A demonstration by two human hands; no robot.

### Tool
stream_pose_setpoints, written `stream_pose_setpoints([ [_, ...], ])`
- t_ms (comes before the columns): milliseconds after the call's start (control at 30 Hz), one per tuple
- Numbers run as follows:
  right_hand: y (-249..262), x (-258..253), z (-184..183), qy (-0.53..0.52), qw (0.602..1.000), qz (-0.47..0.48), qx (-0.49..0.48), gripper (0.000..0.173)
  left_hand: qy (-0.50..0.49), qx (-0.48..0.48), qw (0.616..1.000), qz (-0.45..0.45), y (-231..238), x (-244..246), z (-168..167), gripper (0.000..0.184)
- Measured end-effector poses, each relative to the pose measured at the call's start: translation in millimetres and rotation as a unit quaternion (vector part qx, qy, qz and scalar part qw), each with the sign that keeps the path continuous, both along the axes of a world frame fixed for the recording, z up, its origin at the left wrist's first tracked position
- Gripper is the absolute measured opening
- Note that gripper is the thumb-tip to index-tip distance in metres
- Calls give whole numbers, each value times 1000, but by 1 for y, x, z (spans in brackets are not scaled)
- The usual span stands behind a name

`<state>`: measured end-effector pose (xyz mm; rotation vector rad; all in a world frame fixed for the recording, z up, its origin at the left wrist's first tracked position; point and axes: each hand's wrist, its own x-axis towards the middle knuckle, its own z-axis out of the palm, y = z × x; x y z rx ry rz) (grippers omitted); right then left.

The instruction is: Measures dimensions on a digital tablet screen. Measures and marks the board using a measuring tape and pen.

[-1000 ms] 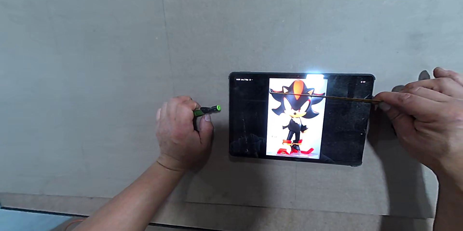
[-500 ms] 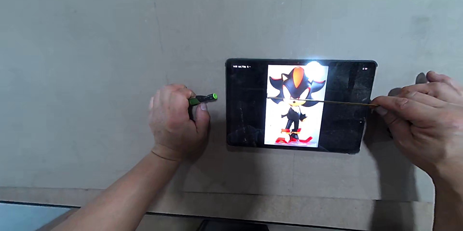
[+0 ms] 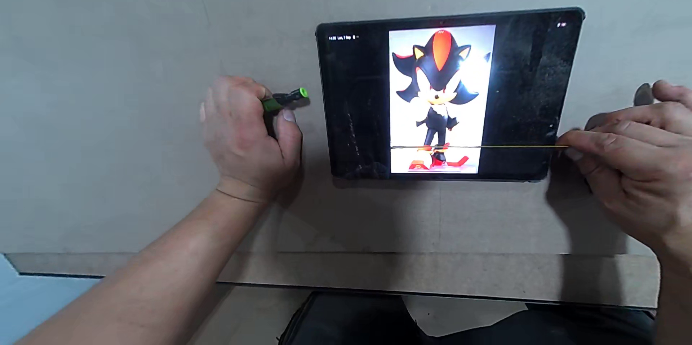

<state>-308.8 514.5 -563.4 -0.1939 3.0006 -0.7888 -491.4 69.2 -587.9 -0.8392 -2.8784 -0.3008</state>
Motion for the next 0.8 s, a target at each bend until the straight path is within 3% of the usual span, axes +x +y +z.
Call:
stream_pose_setpoints([
  [300,11,26,-21,-11,1000,-1,-6,29,-18,-13,1000,0,-2,-1,0,35],
  [800,3,20,-13,-6,1000,13,6,31,-22,-25,999,22,3,0,2,41],
])
